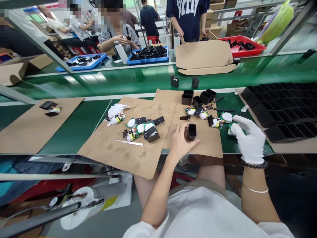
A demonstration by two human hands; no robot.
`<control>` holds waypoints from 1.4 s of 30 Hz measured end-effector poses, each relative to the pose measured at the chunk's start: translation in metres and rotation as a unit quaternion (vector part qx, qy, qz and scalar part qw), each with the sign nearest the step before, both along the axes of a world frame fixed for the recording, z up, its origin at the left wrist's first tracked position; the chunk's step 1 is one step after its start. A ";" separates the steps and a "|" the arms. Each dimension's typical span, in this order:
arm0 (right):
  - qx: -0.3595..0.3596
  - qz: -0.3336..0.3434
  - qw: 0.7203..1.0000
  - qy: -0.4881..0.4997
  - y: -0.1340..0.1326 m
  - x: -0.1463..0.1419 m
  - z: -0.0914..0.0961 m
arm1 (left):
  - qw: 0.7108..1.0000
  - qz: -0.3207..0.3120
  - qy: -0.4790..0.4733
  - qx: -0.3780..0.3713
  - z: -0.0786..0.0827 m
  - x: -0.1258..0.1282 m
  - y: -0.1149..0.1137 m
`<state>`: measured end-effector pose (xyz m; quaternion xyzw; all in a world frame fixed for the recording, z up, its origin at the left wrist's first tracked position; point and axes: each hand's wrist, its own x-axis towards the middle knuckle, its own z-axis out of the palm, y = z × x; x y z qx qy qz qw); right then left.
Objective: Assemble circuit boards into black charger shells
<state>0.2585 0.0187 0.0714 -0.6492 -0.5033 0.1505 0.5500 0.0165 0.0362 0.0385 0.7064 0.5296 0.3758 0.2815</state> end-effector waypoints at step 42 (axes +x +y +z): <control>-0.012 0.148 0.960 -0.237 0.040 -0.012 0.012 | 0.973 -0.203 -0.089 -0.061 -0.003 -0.003 0.004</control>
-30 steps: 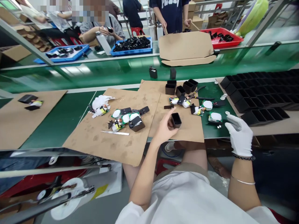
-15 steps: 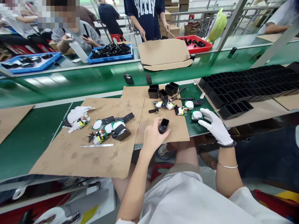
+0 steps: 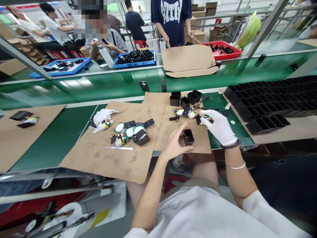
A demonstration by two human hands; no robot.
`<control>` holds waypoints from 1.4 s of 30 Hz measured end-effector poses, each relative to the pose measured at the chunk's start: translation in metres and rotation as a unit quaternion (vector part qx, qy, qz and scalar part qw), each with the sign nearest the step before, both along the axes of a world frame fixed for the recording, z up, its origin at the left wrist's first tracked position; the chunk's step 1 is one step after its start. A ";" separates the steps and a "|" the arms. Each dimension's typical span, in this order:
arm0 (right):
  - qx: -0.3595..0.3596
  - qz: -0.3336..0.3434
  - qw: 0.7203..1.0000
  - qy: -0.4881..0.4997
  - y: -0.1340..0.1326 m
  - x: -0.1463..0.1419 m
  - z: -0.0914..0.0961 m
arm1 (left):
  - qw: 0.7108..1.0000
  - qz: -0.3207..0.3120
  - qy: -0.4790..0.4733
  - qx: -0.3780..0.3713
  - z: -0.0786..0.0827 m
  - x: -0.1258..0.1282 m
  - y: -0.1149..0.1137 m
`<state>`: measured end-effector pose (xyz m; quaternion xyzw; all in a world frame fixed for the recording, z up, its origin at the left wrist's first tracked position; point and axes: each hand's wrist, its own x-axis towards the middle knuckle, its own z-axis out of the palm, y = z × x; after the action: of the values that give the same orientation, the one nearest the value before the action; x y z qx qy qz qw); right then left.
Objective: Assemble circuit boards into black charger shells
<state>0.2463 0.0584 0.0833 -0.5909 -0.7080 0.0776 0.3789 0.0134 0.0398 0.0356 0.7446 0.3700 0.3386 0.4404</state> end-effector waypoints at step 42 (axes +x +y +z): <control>-0.331 0.282 0.841 0.321 0.030 -0.053 0.044 | 0.982 0.139 -0.128 0.000 -0.004 -0.015 -0.016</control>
<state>0.1933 0.0881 0.1277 -0.3977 -0.6153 0.5962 0.3283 -0.0014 0.0236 0.0318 0.6362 0.4109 0.4890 0.4327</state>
